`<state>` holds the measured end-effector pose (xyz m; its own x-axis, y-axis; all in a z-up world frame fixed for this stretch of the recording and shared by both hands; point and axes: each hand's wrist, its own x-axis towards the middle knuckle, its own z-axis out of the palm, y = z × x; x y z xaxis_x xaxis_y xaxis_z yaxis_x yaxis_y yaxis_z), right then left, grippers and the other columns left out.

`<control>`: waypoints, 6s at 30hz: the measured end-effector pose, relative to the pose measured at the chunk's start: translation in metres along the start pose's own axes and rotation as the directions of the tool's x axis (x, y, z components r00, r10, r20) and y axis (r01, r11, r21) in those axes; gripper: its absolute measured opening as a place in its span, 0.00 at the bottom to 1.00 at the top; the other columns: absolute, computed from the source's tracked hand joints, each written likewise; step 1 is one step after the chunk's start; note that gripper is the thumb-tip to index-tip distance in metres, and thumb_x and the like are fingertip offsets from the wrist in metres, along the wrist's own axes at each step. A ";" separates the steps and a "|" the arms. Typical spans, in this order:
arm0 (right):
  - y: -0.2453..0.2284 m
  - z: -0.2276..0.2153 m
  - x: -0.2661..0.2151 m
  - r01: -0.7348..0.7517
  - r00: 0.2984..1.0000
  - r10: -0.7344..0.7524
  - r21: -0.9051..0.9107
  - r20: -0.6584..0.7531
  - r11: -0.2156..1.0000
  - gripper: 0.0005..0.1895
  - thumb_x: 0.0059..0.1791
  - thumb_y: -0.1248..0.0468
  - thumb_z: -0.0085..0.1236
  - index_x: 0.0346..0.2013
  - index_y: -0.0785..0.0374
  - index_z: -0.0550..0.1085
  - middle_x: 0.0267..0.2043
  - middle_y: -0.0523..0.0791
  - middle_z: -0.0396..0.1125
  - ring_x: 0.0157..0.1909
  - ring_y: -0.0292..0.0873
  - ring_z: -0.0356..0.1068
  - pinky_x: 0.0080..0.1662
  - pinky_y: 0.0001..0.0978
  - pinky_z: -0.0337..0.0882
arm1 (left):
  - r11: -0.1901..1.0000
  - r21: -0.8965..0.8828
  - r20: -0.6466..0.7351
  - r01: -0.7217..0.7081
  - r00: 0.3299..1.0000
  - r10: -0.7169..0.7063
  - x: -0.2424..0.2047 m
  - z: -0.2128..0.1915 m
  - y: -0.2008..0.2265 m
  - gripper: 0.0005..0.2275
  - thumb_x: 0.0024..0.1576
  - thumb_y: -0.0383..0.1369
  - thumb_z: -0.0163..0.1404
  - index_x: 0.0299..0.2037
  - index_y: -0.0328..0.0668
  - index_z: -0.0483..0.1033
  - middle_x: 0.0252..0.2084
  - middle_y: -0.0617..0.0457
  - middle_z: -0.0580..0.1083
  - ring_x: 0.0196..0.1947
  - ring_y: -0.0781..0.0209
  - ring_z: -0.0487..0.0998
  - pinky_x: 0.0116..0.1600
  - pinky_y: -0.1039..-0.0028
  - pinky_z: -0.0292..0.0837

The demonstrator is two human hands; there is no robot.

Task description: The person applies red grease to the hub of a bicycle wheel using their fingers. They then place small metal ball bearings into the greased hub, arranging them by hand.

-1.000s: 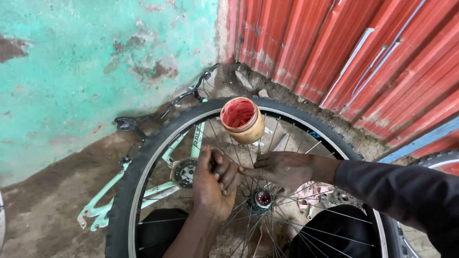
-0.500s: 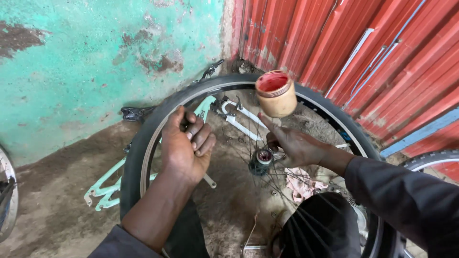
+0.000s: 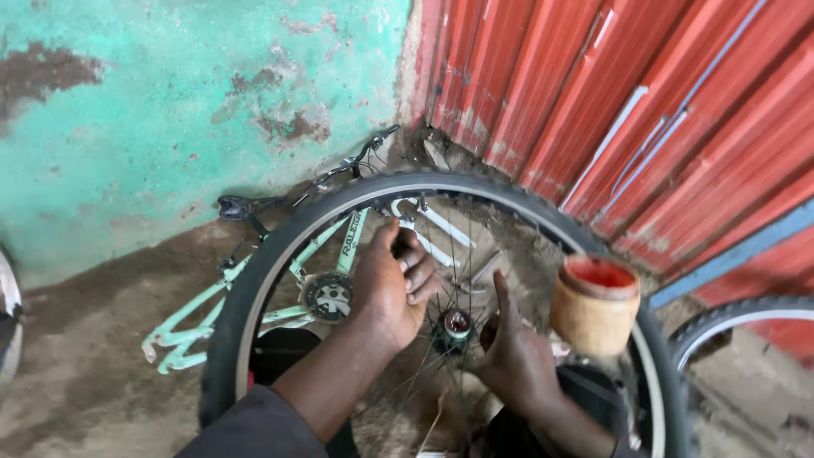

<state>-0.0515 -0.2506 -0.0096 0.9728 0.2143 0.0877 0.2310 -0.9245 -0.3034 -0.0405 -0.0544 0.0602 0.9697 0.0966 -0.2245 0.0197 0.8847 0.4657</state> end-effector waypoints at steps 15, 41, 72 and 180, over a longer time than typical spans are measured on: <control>-0.005 0.046 -0.023 -0.176 0.976 0.194 0.160 -0.102 0.971 0.84 0.30 0.49 0.82 0.76 0.69 0.25 0.26 0.38 0.74 0.25 0.41 0.74 0.27 0.35 0.70 | 0.975 -0.204 0.270 0.086 0.962 -0.028 0.061 -0.062 -0.045 0.15 0.68 0.41 0.44 0.29 0.45 0.68 0.18 0.64 0.58 0.12 0.75 0.51 0.14 0.80 0.45; -0.061 -0.016 0.037 0.538 0.742 -0.407 0.111 -0.532 0.835 0.22 0.40 0.51 0.66 0.44 0.60 0.79 0.73 0.57 0.52 0.78 0.63 0.47 0.76 0.61 0.51 | 0.907 -0.337 0.600 0.250 0.800 0.003 0.071 -0.084 -0.045 0.40 0.65 0.65 0.32 0.62 0.28 0.68 0.57 0.34 0.74 0.61 0.41 0.76 0.68 0.56 0.71; -0.042 0.007 0.040 0.474 0.822 -0.368 0.162 -0.436 0.866 0.20 0.39 0.50 0.67 0.38 0.59 0.80 0.74 0.58 0.49 0.77 0.61 0.46 0.71 0.64 0.55 | 0.903 -0.280 0.605 0.327 0.790 -0.099 0.068 -0.086 -0.044 0.49 0.60 0.73 0.27 0.70 0.28 0.64 0.64 0.31 0.70 0.59 0.41 0.75 0.64 0.51 0.73; -0.017 -0.004 0.021 0.292 0.948 -0.318 0.435 -0.012 0.852 0.31 0.34 0.40 0.69 0.38 0.61 0.88 0.76 0.55 0.55 0.82 0.65 0.34 0.68 0.68 0.44 | 0.947 -0.247 0.650 0.204 0.760 0.006 0.063 -0.076 -0.032 0.40 0.67 0.61 0.28 0.67 0.21 0.62 0.60 0.28 0.70 0.67 0.36 0.69 0.77 0.50 0.60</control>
<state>-0.0355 -0.2320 0.0012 0.8484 0.4937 0.1910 0.4874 -0.5878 -0.6457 0.0012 -0.0423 -0.0342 0.8954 -0.2178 0.3883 0.1562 0.9704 0.1842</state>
